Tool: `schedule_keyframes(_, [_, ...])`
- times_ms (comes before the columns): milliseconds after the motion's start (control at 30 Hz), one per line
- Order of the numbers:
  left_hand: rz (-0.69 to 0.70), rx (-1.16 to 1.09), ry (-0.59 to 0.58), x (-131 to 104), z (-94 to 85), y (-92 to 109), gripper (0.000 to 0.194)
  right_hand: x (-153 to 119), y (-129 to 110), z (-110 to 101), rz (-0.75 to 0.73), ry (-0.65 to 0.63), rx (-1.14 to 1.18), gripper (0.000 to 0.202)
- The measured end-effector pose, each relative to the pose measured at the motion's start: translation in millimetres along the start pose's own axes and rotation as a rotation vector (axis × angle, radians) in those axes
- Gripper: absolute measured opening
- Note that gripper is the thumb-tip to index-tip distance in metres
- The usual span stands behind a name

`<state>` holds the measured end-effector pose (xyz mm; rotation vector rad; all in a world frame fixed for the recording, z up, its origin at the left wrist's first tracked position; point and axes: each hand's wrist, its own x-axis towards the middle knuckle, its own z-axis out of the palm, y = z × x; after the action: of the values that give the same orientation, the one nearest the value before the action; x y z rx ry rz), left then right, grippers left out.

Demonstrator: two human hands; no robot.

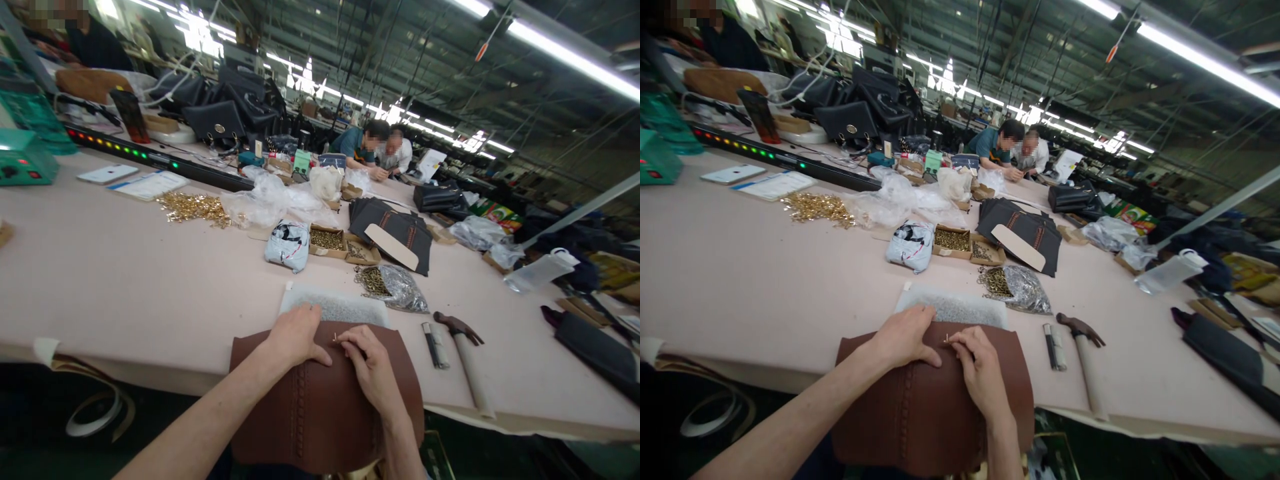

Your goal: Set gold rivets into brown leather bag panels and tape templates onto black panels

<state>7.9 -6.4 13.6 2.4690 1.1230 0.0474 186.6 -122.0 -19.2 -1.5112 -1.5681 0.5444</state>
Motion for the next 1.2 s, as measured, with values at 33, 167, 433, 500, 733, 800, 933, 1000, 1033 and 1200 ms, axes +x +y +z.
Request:
schedule_keyframes(33, [0.015, -0.015, -0.001, 0.6, 2.3, -2.1, 0.073, -0.2, -0.9, -0.1, -0.001, -0.015, -0.002, 0.022])
schedule_keyframes(167, [0.08, -0.045, 0.062, -0.7, 13.4, -11.7, 0.064, -0.4, -3.5, -0.9, -0.001, -0.056, 0.003, 0.023])
schedule_keyframes(433, [0.118, -0.079, 0.141, -5.1, 21.8, -16.7, 0.055, 2.8, -11.8, 0.2, 0.022, -0.073, -0.066, 0.023])
schedule_keyframes(500, [0.133, -0.087, 0.159, -6.2, 23.9, -17.9, 0.054, 3.7, -14.6, 0.6, 0.019, -0.072, -0.091, 0.023])
schedule_keyframes(733, [0.187, -0.112, 0.23, -10.6, 30.2, -21.2, 0.052, -2.1, -15.9, 8.1, 0.128, 0.087, -0.042, 0.015])
schedule_keyframes(800, [0.198, -0.115, 0.244, -11.0, 30.7, -21.7, 0.053, -5.3, -16.1, 11.2, 0.194, 0.133, 0.004, 0.019])
schedule_keyframes(933, [0.21, -0.111, 0.258, -11.0, 31.3, -22.1, 0.052, -9.8, -18.1, 17.3, 0.243, 0.195, 0.065, 0.019])
schedule_keyframes(1000, [0.213, -0.108, 0.265, -11.0, 31.6, -22.1, 0.051, -11.4, -18.9, 19.6, 0.259, 0.218, 0.083, 0.02])
schedule_keyframes(1033, [0.217, -0.108, 0.269, -11.1, 31.9, -22.1, 0.051, -12.0, -19.2, 20.4, 0.266, 0.223, 0.088, 0.021])
schedule_keyframes(1200, [0.242, -0.113, 0.285, -11.5, 33.3, -22.6, 0.051, -12.6, -20.5, 21.9, 0.29, 0.216, 0.102, 0.021])
